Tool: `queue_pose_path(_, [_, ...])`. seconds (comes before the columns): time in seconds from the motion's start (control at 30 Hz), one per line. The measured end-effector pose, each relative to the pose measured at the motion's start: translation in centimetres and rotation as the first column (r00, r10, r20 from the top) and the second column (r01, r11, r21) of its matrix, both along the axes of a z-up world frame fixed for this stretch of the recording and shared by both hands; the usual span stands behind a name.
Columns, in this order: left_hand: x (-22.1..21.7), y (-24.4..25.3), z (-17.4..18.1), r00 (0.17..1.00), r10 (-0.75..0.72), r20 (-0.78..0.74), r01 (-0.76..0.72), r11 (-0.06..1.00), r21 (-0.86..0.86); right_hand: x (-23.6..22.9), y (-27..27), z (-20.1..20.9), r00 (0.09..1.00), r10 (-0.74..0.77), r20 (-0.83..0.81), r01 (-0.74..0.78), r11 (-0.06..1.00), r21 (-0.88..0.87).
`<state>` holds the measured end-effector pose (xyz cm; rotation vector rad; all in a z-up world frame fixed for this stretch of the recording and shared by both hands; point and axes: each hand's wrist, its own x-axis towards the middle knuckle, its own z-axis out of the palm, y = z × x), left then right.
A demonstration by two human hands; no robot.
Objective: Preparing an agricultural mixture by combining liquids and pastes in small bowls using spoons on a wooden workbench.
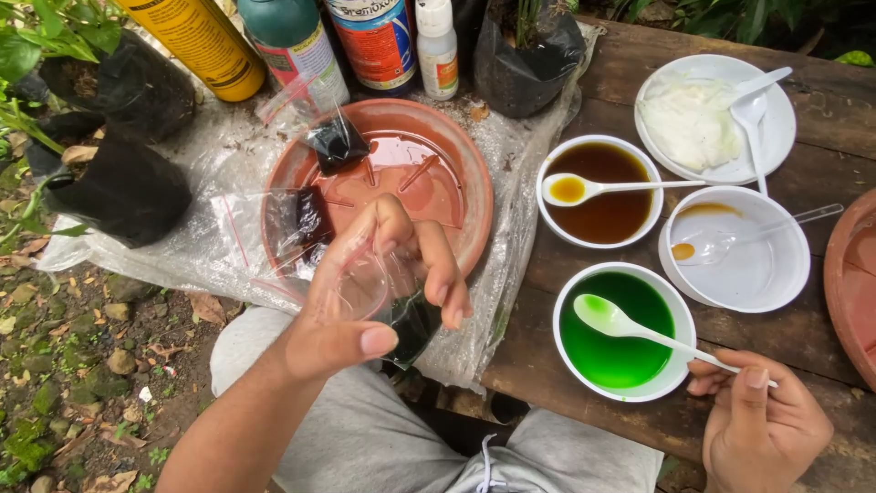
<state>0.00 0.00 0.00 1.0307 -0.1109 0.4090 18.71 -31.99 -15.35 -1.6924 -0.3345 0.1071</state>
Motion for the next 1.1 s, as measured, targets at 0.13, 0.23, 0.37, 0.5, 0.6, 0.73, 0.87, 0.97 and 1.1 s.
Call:
queue_pose_path(0.13, [0.6,-0.9,-1.0,1.0,0.006,0.0,-0.006,0.993,0.114,-0.2,0.5,0.8,1.0,-0.012,-0.019,0.012,1.0,-0.002])
queue_pose_path(0.23, [1.3,-1.9,-1.7,0.999,0.04,-0.001,-0.038,0.943,0.331,0.0,0.5,0.7,0.999,-0.006,-0.046,0.008,0.999,0.042])
queue_pose_path(0.37, [2.0,-3.2,-3.3,0.989,0.112,-0.092,-0.038,0.812,0.582,-0.4,1.2,2.5,0.999,0.014,-0.028,-0.015,0.999,-0.034])
queue_pose_path(0.5, [2.3,-4.3,-4.2,0.949,0.102,-0.297,0.099,0.8,0.592,-0.6,1.8,3.5,0.999,0.034,-0.008,-0.035,0.995,-0.097])
queue_pose_path(0.6, [2.6,-4.6,-5.0,0.91,0.243,-0.337,0.082,0.69,0.719,-0.6,1.7,3.5,0.999,0.036,-0.008,-0.036,0.993,-0.116])
queue_pose_path(0.73, [2.9,-4.4,-4.8,0.858,0.273,-0.436,0.16,0.664,0.731,-0.6,1.9,3.6,0.999,0.031,-0.006,-0.032,0.993,-0.11])
queue_pose_path(0.87, [2.9,-4.2,-5.2,0.886,0.243,-0.395,0.133,0.682,0.719,-0.6,1.8,3.5,0.999,0.034,-0.004,-0.034,0.993,-0.109])
queue_pose_path(0.97, [2.9,-3.9,-5.0,0.948,0.216,-0.235,0.001,0.735,0.678,-0.6,1.8,3.5,0.999,0.033,-0.013,-0.034,0.994,-0.106])
queue_pose_path(1.1, [2.8,-3.4,-4.2,0.965,0.202,-0.167,-0.07,0.812,0.579,-0.6,1.9,3.7,0.999,0.029,-0.017,-0.031,0.994,-0.104])
